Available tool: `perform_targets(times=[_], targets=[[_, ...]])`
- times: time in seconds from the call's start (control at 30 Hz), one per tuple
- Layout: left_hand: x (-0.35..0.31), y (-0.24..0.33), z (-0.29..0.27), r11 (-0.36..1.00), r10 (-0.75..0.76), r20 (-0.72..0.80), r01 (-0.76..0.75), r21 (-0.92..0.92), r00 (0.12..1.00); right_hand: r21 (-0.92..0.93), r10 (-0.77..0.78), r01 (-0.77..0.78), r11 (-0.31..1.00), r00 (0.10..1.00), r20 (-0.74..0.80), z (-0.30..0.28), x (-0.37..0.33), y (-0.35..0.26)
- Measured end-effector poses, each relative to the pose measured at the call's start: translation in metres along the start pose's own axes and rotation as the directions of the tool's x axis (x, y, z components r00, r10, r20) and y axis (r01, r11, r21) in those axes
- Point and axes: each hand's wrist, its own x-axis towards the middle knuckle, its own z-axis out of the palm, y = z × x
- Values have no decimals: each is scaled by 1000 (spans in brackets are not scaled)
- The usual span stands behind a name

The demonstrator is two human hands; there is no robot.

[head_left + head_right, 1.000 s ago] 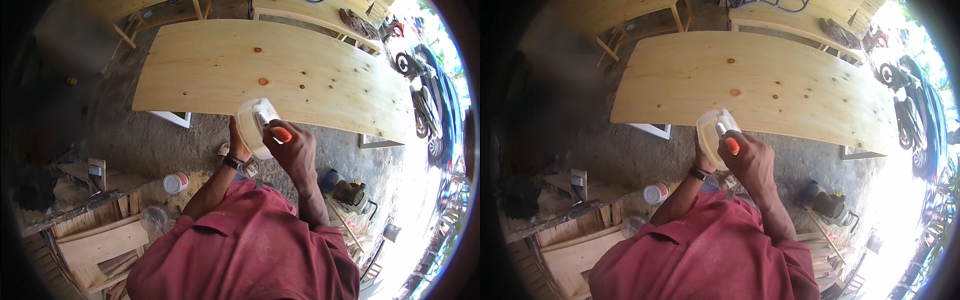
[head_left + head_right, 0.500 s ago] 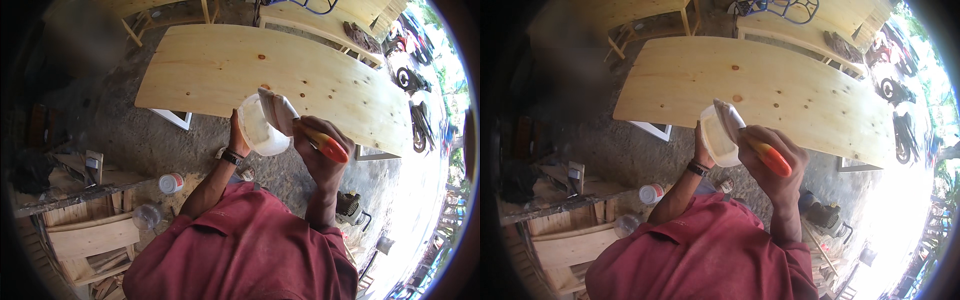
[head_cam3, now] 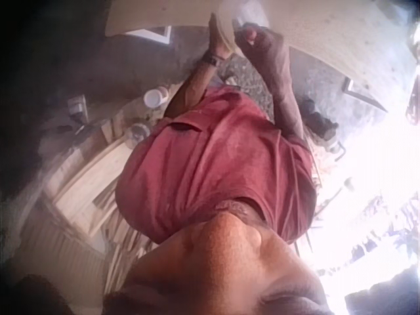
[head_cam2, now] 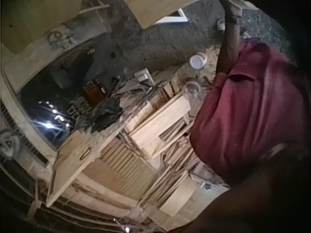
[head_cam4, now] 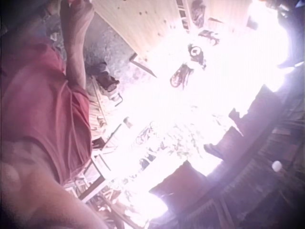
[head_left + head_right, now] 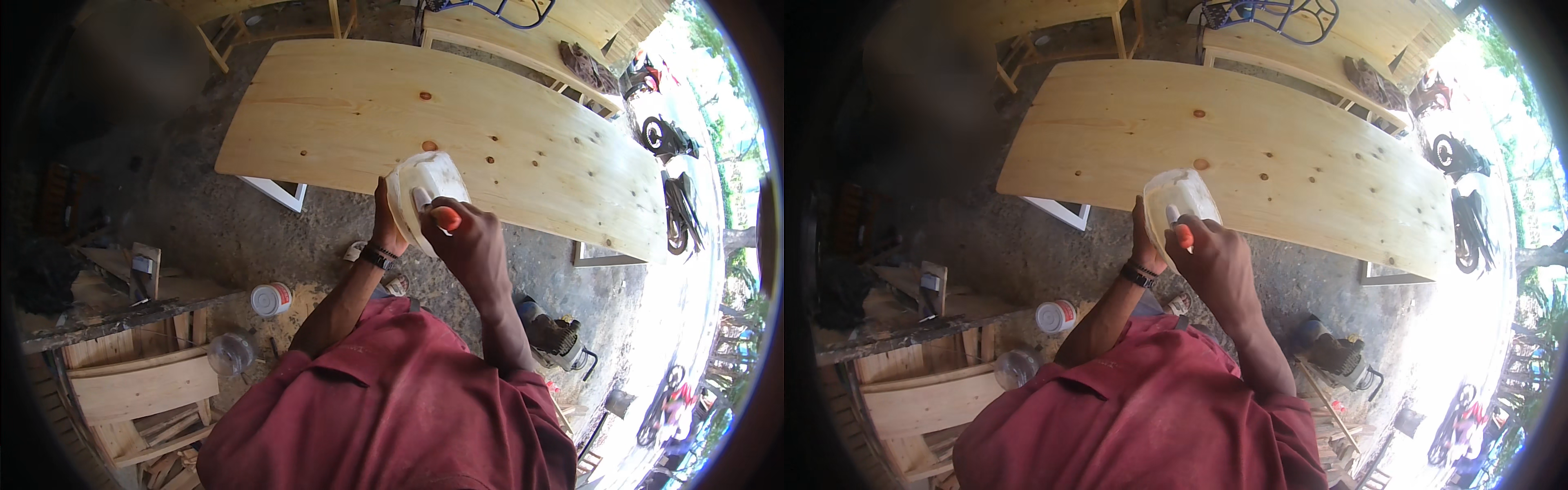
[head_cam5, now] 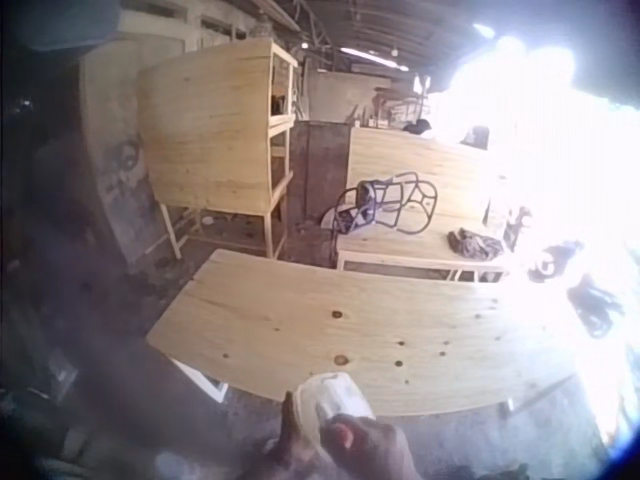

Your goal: The person applies a clear coating to a large wooden panel using a brush and a plastic container.

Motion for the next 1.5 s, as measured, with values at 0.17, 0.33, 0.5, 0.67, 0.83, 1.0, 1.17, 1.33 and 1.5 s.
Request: perform_targets(times=[0.17,0.33,0.5,0.67,0.83,1.0,1.17,1.33,1.5], targets=[[-4,-1,-11,997,-23,-64,18,-72,998,-37,59,-56,998,995,78,20,1,6],[-3,1,-15,998,-1,49,4,-70,999,49,39,-41,998,999,38,2,2,-6],[-1,9,-12,991,48,84,-37,-132,995,164,1,10,986,998,-66,-30,9,-24],[8,13,-22,989,24,57,-16,-145,998,41,-200,220,975,939,-280,-52,11,-41],[9,18,-29,993,44,-18,-45,-112,999,-81,-372,373,924,832,-413,-60,9,-48],[3,25,-21,993,54,-24,-56,-99,998,-34,-415,435,900,829,-375,-54,5,-44],[-2,26,-21,996,67,-3,-67,-53,998,-72,-439,437,897,858,-268,-27,4,-29],[-1,20,-33,992,59,39,-54,-116,998,114,-85,83,990,996,20,14,10,-15],[-3,17,-37,991,20,11,-18,-130,1000,74,-40,24,997,973,226,29,18,-6]])
